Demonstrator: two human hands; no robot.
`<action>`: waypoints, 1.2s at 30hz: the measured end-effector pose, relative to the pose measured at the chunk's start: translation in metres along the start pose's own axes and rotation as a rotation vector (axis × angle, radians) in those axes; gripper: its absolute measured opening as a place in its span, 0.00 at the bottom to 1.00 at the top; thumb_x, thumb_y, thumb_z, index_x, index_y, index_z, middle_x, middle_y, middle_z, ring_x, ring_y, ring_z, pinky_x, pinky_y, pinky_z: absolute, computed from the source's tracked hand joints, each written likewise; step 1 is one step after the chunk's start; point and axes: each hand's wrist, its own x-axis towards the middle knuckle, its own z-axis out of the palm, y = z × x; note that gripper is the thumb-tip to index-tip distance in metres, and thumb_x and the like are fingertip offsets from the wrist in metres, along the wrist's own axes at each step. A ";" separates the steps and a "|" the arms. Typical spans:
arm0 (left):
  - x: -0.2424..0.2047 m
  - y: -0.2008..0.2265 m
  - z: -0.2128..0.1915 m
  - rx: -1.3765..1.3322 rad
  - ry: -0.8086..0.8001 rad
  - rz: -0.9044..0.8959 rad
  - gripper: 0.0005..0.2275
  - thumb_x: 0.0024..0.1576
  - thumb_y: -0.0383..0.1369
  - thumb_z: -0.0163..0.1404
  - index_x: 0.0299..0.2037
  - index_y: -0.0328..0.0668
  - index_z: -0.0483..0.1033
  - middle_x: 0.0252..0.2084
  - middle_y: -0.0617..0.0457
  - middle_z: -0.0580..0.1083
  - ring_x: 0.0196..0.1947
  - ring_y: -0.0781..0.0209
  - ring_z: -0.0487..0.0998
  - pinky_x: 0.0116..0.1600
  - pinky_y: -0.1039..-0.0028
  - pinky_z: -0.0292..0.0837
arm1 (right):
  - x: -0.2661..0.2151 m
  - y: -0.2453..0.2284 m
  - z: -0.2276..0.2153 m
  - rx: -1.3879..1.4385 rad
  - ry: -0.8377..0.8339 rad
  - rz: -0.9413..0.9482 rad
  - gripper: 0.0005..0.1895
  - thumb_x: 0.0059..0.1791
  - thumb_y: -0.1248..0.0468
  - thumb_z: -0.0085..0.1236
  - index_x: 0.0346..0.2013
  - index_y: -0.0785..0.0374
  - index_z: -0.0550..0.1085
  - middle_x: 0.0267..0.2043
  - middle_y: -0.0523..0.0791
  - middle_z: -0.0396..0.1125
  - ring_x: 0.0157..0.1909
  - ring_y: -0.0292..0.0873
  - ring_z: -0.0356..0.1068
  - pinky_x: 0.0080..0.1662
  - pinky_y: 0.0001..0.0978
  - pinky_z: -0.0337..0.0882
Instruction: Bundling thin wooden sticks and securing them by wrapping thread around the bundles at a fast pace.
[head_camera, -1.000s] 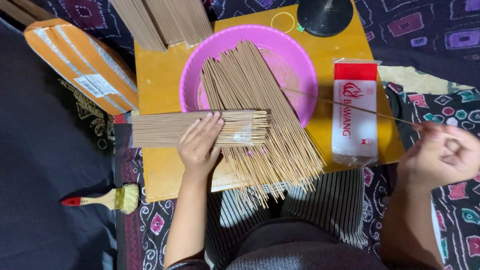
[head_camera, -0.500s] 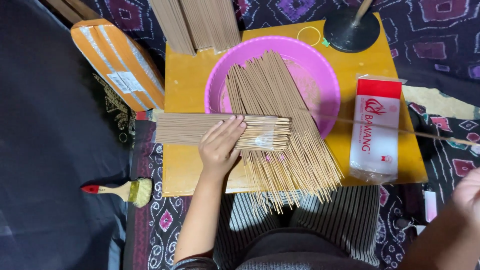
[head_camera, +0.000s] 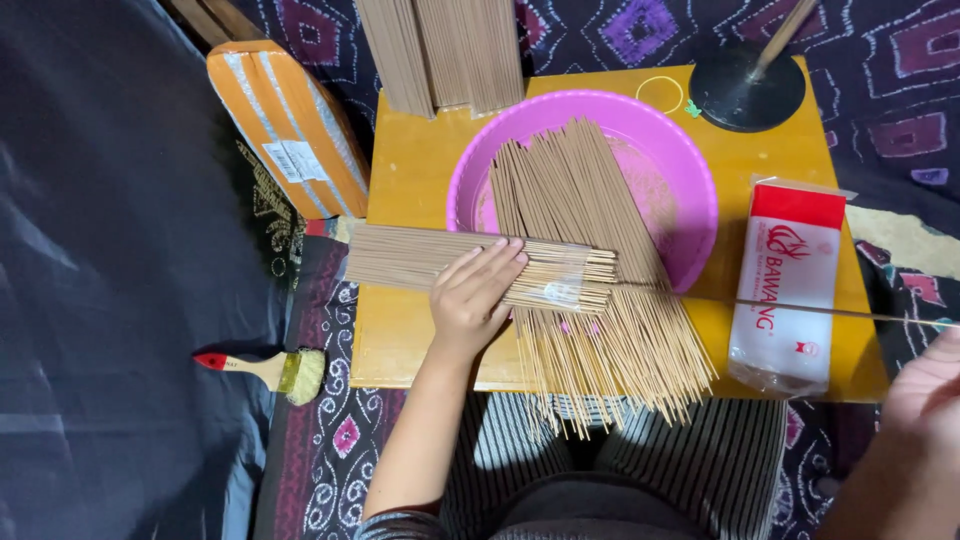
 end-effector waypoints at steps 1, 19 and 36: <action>-0.001 -0.001 -0.003 0.003 0.002 -0.001 0.14 0.57 0.29 0.53 0.51 0.53 0.83 0.55 0.59 0.81 0.56 0.61 0.81 0.63 0.69 0.72 | -0.002 -0.001 0.006 0.002 -0.003 -0.001 0.08 0.67 0.76 0.46 0.61 0.69 0.64 0.61 0.50 0.60 0.68 0.45 0.62 0.78 0.34 0.64; -0.007 -0.005 -0.006 0.012 -0.100 0.071 0.19 0.56 0.19 0.53 0.58 0.43 0.78 0.60 0.51 0.77 0.63 0.53 0.77 0.68 0.62 0.73 | -0.043 -0.179 0.158 0.451 0.281 0.367 0.13 0.57 0.72 0.55 0.53 0.58 0.63 0.42 0.51 0.72 0.40 0.38 0.75 0.49 0.29 0.81; -0.007 -0.004 -0.005 0.051 -0.031 0.106 0.12 0.63 0.23 0.50 0.54 0.46 0.81 0.57 0.54 0.79 0.60 0.57 0.80 0.64 0.63 0.76 | -0.049 -0.257 0.227 -0.205 -0.770 -0.308 0.06 0.50 0.74 0.67 0.42 0.70 0.80 0.44 0.51 0.74 0.43 0.45 0.72 0.51 0.32 0.71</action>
